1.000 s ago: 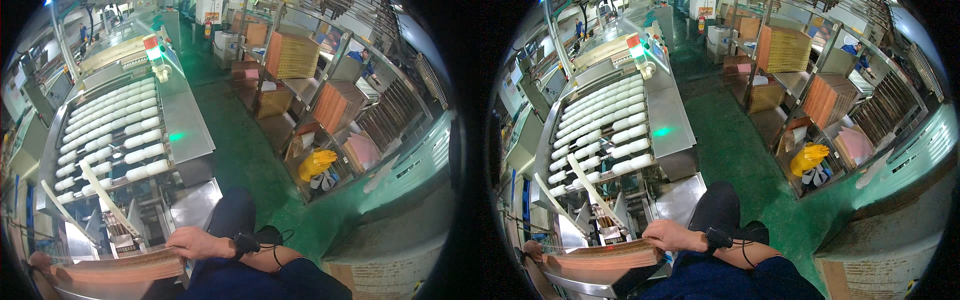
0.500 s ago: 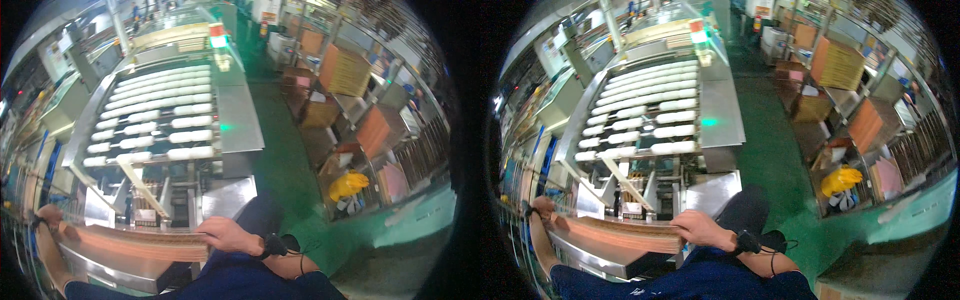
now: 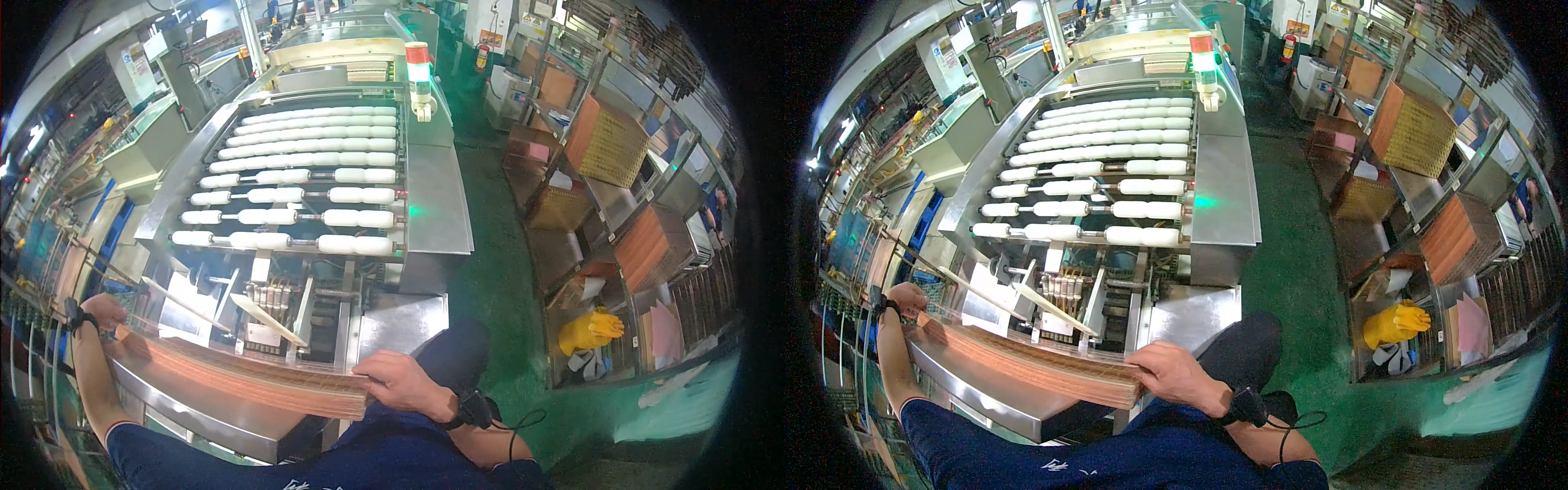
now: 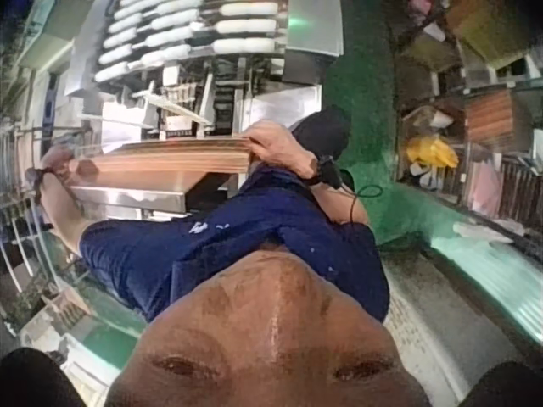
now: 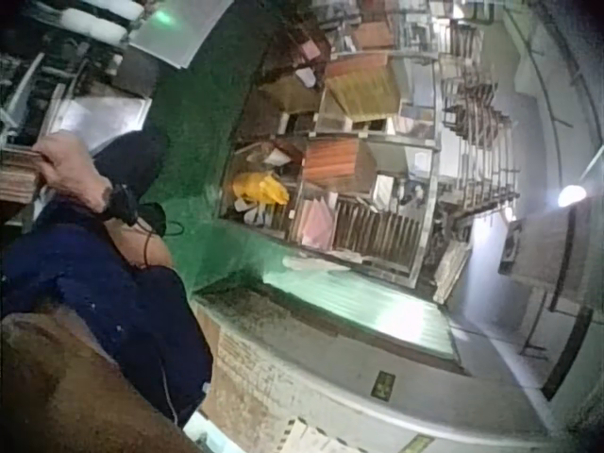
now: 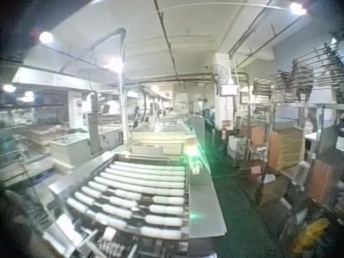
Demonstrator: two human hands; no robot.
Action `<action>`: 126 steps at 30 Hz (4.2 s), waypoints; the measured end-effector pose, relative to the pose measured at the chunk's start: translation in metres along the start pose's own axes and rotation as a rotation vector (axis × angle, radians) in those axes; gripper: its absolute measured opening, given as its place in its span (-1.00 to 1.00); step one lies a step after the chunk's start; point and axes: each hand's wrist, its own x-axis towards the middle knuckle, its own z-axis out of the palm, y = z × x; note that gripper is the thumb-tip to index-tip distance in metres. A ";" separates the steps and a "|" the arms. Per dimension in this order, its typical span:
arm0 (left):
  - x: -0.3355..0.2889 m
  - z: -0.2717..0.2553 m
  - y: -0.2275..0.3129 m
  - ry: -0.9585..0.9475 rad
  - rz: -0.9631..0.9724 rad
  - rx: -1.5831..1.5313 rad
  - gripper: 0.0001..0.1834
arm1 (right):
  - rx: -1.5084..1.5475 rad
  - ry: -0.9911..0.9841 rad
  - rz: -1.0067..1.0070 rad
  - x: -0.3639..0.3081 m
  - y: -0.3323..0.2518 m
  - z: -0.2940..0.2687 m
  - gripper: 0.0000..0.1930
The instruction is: Insert production parts into an automated assembly or testing machine.
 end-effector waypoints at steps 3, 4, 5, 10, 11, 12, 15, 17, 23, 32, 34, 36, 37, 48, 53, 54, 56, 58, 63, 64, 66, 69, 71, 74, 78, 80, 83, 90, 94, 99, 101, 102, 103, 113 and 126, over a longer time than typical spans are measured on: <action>-0.012 -0.005 -0.008 0.040 0.015 0.089 -0.78 | 0.009 -0.007 -0.016 0.001 -0.002 0.001 -0.78; -0.012 -0.005 -0.010 0.042 0.012 0.088 -0.78 | 0.011 -0.008 -0.019 0.001 -0.002 0.001 -0.78; -0.012 -0.006 -0.013 0.035 0.032 0.052 -0.80 | 0.004 -0.008 -0.024 0.002 -0.002 0.001 -0.78; -0.019 -0.004 -0.003 0.024 0.057 0.070 -0.70 | -0.008 -0.007 -0.016 0.000 -0.001 0.001 -0.78; -0.013 -0.005 -0.009 0.033 0.040 0.049 -0.70 | -0.009 -0.009 -0.013 0.000 0.001 0.002 -0.78; -0.012 -0.003 -0.007 0.039 0.026 0.030 -0.70 | -0.013 -0.010 -0.006 0.000 0.002 0.002 -0.78; -0.016 -0.002 -0.002 0.037 0.004 -0.037 -0.72 | -0.006 -0.017 0.013 0.000 0.001 0.000 -0.77; -0.008 -0.006 -0.006 0.039 0.020 -0.045 -0.70 | -0.012 -0.001 -0.007 0.000 0.003 0.000 -0.78; -0.016 0.001 0.020 0.054 0.023 0.002 -0.68 | -0.049 0.033 -0.021 0.000 0.011 0.001 -0.74; -0.008 -0.006 0.023 0.048 -0.009 0.058 -0.68 | -0.090 0.062 -0.025 0.006 0.011 -0.002 -0.69; -0.002 -0.007 0.018 0.041 -0.008 0.039 -0.67 | -0.087 0.064 -0.012 0.006 0.011 -0.003 -0.68; 0.001 -0.007 0.015 0.018 0.019 -0.036 -0.65 | -0.095 0.071 -0.019 0.006 0.012 -0.003 -0.67; 0.004 -0.008 0.011 0.019 0.017 -0.037 -0.65 | -0.093 0.070 -0.020 0.006 0.011 -0.004 -0.67; 0.000 -0.007 -0.004 0.011 -0.012 -0.103 -0.53 | -0.088 0.064 -0.039 0.001 0.010 -0.003 -0.69; 0.006 -0.014 -0.022 0.054 0.123 -0.344 -0.51 | -0.076 0.187 0.033 0.002 0.012 -0.004 -0.61; -0.002 -0.010 -0.008 0.049 0.169 -0.427 -0.50 | -0.060 0.266 0.083 0.003 0.010 -0.006 -0.57; -0.015 -0.005 0.006 0.064 0.189 -0.442 -0.50 | -0.057 0.303 0.130 0.002 0.011 -0.009 -0.54; -0.018 -0.005 0.003 0.105 0.167 -0.426 -0.52 | -0.044 0.332 0.166 0.001 0.012 -0.011 -0.50; -0.009 -0.006 -0.001 0.064 0.050 -0.181 -0.55 | 0.066 0.256 0.157 0.000 0.007 -0.015 -0.62; -0.016 -0.004 0.004 0.061 -0.030 -0.011 -0.53 | 0.067 0.256 0.157 0.000 0.004 -0.016 -0.62; -0.012 -0.008 -0.003 0.022 -0.042 0.005 -0.50 | 0.246 0.085 0.162 0.002 -0.002 -0.017 -0.66; -0.009 -0.012 -0.008 -0.015 -0.059 0.033 -0.47 | 0.409 -0.058 0.163 0.002 -0.004 -0.009 -0.58; -0.008 -0.012 -0.008 -0.014 -0.063 0.047 -0.46 | 0.416 -0.096 0.189 0.002 -0.009 -0.005 -0.58; -0.007 -0.012 -0.009 -0.031 -0.084 0.058 -0.44 | 0.408 -0.148 0.225 0.003 -0.009 0.000 -0.57; 0.001 -0.010 -0.014 -0.020 -0.105 0.079 -0.46 | 0.432 -0.173 0.310 0.004 -0.011 0.001 -0.57; 0.007 -0.010 -0.020 -0.017 -0.120 0.031 -0.48 | 0.463 -0.173 0.345 0.004 -0.014 0.000 -0.58; 0.016 -0.012 -0.021 0.003 -0.096 0.086 -0.49 | 0.498 -0.175 0.413 0.006 -0.015 -0.004 -0.58; 0.035 -0.022 -0.042 -0.057 -0.108 0.068 -0.39 | 0.467 -0.184 0.285 0.005 -0.013 -0.005 -0.58; -0.002 -0.015 -0.015 -0.092 -0.093 0.197 -0.30 | 0.517 -0.198 0.347 0.004 -0.011 -0.003 -0.57; -0.033 -0.004 0.010 -0.051 -0.112 0.265 -0.33 | 0.517 -0.187 0.390 0.009 -0.022 -0.011 -0.60; -0.031 -0.004 0.010 -0.038 -0.100 0.300 -0.36 | 0.528 -0.177 0.402 0.008 -0.022 -0.011 -0.61; -0.030 -0.006 0.005 -0.030 -0.080 0.295 -0.45 | 0.509 -0.170 0.372 0.009 -0.021 -0.010 -0.62; -0.029 -0.007 0.000 -0.022 -0.060 0.291 -0.52 | 0.491 -0.163 0.343 0.009 -0.020 -0.010 -0.63; -0.031 -0.001 0.007 0.019 0.016 0.203 -0.65 | 0.313 -0.034 0.151 0.009 -0.018 -0.012 -0.69; -0.026 -0.001 0.008 0.039 -0.021 0.193 -0.60 | 0.093 0.037 0.021 0.006 -0.009 -0.005 -0.81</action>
